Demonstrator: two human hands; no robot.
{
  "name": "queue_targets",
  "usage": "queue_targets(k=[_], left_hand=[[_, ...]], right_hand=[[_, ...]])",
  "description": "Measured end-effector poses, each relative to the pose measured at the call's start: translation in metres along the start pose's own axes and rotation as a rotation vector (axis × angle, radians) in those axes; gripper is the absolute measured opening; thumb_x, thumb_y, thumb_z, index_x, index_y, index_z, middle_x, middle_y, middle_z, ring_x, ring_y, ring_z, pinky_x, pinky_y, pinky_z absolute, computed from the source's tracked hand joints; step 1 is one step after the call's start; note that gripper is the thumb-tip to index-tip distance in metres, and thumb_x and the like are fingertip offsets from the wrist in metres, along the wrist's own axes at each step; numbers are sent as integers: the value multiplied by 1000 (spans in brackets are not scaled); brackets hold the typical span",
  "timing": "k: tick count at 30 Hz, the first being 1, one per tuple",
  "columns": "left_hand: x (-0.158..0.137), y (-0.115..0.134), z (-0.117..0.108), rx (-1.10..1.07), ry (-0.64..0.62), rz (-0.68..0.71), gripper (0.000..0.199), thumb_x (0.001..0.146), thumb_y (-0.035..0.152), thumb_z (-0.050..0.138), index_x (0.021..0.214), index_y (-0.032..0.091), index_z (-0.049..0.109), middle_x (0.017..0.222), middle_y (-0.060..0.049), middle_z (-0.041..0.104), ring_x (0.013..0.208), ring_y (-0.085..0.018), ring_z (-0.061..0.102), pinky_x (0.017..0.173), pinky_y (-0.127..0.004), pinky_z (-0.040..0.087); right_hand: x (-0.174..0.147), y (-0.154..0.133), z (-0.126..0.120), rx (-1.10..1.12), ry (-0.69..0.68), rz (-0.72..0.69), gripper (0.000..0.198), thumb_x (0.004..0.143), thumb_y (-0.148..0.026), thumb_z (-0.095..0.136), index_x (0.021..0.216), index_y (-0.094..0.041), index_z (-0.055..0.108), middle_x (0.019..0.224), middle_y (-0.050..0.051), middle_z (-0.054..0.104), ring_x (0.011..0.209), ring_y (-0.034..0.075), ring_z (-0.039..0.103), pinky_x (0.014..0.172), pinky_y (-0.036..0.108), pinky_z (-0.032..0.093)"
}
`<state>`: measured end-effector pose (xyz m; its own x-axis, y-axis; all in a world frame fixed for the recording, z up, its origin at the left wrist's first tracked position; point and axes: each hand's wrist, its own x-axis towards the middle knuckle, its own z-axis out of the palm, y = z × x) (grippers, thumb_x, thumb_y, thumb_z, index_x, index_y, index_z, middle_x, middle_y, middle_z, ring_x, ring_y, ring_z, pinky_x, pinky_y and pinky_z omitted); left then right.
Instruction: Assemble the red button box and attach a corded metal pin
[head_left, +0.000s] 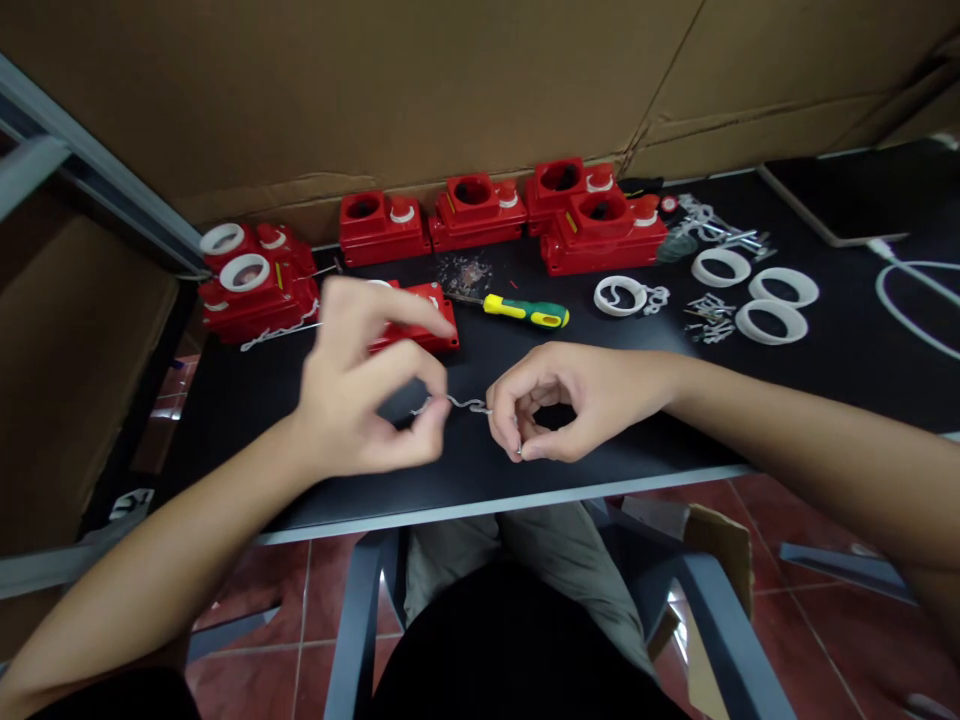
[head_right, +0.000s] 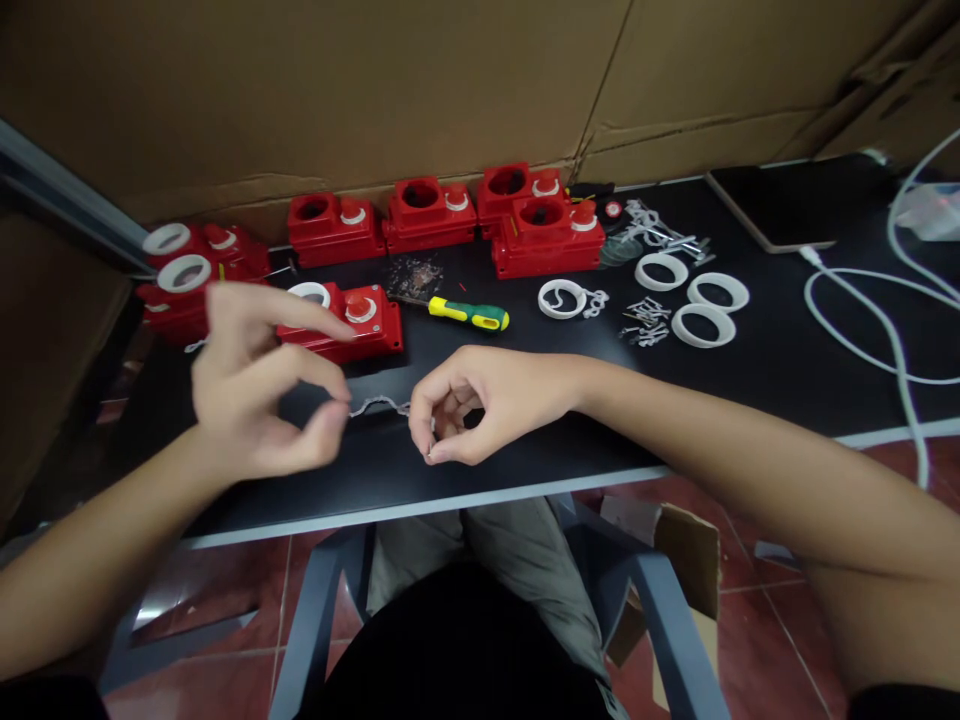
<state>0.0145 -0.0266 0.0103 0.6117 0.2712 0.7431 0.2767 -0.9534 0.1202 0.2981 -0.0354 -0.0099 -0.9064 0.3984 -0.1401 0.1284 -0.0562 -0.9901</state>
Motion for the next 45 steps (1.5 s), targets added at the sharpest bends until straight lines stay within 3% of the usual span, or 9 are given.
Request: queue_targets(k=[4, 7, 9, 13, 16, 28, 32, 37, 45], left_hand=[[-7, 30, 20, -392, -232, -269, 41, 103, 36, 87, 133, 23, 62, 140, -14, 70, 118, -26, 75, 96, -40, 67], [-9, 31, 24, -673, -334, -517, 42, 104, 45, 86, 131, 22, 62, 136, -11, 66, 70, -8, 63, 64, -25, 60], [-7, 26, 22, -686, -385, -604, 43, 102, 51, 89, 121, 20, 66, 121, -7, 70, 58, -4, 47, 53, -21, 46], [0, 17, 16, -595, -364, -542, 27, 100, 39, 91, 103, 19, 74, 84, 2, 71, 59, -7, 48, 54, -20, 38], [2, 16, 15, -529, -343, -476, 12, 100, 25, 88, 94, 19, 80, 75, 2, 72, 57, -8, 51, 54, -21, 37], [5, 17, 12, -425, -199, -500, 2, 94, 20, 87, 94, 22, 89, 73, 1, 68, 55, -8, 52, 50, -20, 36], [6, 20, 13, -518, -146, -618, 4, 90, 17, 86, 87, 19, 83, 80, -2, 72, 62, -10, 62, 51, -19, 41], [7, 24, 14, -601, -105, -717, 9, 91, 21, 87, 85, 19, 81, 75, -1, 71, 52, -7, 47, 45, -22, 30], [2, 22, 16, -669, -68, -729, 17, 91, 35, 99, 91, 23, 87, 73, -3, 73, 54, -9, 52, 44, -26, 26]], right_hand=[[2, 0, 5, 43, -15, -25, 32, 93, -36, 85, 99, -8, 71, 95, 6, 77, 78, 2, 70, 78, 12, 59], [3, 1, 6, 56, -39, -12, 32, 94, -35, 84, 99, -8, 70, 93, 6, 78, 76, 3, 70, 76, 13, 59], [3, 3, 6, 58, -54, -4, 31, 95, -35, 83, 100, -8, 69, 93, 6, 78, 75, 3, 70, 74, 13, 59], [4, 4, 3, 45, -32, -19, 29, 95, -33, 83, 100, -8, 68, 93, 5, 76, 73, 1, 67, 72, 11, 56], [4, 4, 1, 27, 2, -35, 29, 95, -32, 83, 99, -8, 68, 93, 4, 75, 74, 0, 66, 74, 11, 56], [-2, 0, -5, -16, 35, -51, 34, 97, -38, 83, 100, -9, 66, 94, 6, 74, 77, 2, 68, 76, 13, 58], [-3, -2, -3, -33, 143, -117, 33, 99, -37, 82, 102, -9, 65, 91, 3, 71, 71, 1, 66, 67, 9, 54], [-3, -5, 5, 27, 263, -229, 29, 99, -34, 81, 103, -9, 65, 90, 2, 70, 62, 1, 66, 52, 8, 51], [-4, -13, 17, 77, 414, -293, 16, 100, -25, 78, 105, -11, 72, 91, 1, 74, 62, 3, 70, 55, 12, 58]])
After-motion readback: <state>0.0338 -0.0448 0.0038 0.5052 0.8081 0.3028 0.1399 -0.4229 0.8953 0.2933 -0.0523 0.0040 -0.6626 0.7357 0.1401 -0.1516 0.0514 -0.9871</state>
